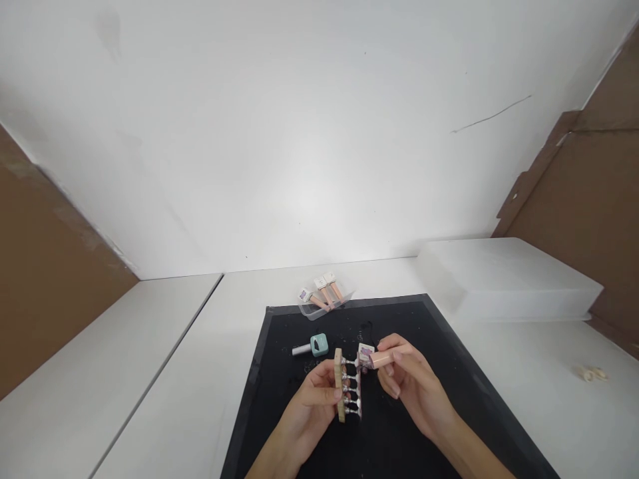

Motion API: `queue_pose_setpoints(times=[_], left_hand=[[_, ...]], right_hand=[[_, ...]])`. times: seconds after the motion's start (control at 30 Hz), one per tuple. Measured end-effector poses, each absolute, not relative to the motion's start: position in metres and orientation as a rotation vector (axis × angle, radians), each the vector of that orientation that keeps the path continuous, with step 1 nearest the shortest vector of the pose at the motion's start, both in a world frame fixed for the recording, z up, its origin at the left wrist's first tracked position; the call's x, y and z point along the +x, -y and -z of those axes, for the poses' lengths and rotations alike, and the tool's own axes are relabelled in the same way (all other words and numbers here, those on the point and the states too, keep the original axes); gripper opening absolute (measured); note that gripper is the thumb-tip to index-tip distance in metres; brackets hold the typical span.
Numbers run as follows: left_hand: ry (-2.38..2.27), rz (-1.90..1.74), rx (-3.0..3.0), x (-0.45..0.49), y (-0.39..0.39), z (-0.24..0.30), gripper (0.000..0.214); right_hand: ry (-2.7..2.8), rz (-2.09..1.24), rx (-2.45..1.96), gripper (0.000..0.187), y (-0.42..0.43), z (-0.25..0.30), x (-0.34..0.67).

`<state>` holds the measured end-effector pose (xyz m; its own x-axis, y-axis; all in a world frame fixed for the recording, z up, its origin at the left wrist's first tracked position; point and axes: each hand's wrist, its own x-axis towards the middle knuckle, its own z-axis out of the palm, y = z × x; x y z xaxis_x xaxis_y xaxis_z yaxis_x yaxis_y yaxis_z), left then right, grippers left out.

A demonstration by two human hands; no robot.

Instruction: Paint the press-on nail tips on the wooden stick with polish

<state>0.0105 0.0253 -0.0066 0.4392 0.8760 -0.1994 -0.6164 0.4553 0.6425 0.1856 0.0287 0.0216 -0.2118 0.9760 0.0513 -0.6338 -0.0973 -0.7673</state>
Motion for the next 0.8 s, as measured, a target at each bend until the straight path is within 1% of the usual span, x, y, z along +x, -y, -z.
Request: queue_pose_setpoints(times=[0.4,0.8], left_hand=[[-0.563,-0.983,0.508,0.0109,-0.0262,0.0084,0.032],[-0.550,-0.997,0.506,0.0103,-0.0262,0.0095,0.033]], right_hand=[[0.720,-1.596,-0.628,0.014,-0.0316,-0.0187,0.1872],[0.791,-1.683,-0.555,0.018,-0.0300,-0.0215,0.1856]])
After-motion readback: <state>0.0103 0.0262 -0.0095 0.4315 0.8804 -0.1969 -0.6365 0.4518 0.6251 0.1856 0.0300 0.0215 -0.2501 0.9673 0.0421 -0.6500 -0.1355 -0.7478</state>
